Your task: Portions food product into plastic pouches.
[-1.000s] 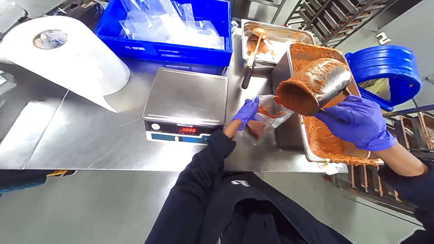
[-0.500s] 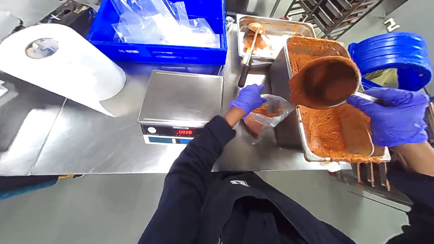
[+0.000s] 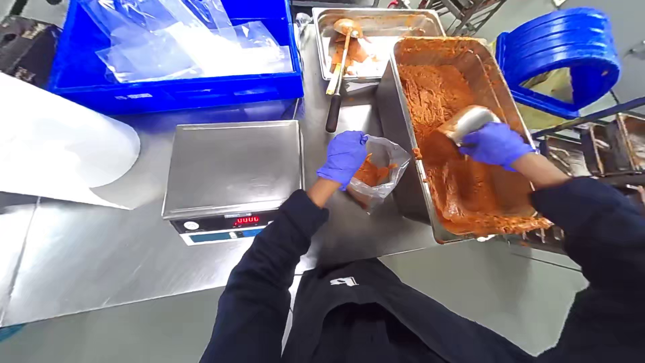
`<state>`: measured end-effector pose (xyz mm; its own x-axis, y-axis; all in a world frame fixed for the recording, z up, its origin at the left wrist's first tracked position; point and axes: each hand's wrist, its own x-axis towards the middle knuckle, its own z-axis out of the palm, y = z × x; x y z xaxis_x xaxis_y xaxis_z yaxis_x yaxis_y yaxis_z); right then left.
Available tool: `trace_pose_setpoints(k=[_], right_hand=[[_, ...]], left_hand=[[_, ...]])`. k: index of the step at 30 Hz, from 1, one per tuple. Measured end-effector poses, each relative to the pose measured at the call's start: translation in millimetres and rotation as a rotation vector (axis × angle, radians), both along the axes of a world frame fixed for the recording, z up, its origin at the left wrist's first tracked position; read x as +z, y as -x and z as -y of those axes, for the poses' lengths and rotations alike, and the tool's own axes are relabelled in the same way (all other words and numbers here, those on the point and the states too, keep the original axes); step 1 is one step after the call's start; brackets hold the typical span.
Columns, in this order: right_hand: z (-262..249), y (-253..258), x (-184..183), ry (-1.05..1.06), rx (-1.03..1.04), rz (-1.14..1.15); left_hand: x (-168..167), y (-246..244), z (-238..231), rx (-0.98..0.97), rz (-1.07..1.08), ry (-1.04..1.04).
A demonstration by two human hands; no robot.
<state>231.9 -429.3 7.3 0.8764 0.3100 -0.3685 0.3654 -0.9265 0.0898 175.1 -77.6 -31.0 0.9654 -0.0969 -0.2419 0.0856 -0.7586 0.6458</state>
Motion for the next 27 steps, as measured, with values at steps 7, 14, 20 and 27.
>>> trace_pose_setpoints(k=[7,14,20,27], right_hand=[[-50.9,50.0,-22.1,0.044,0.208,-0.524],[-9.3,114.2,7.8,-0.624,-0.623,-0.383],[5.4,159.1,15.4,-1.22,-1.074,0.006],[12.2,157.9,21.3,-1.507,-1.078,0.254]], left_hand=[[-1.8,0.5,-10.0,0.041,-0.043,-0.034],[-5.2,-7.0,-21.9,0.044,-0.103,0.177],[-17.4,-13.7,-31.4,-0.04,-0.258,0.36],[-22.3,-14.6,-28.1,-0.106,-0.237,0.492]])
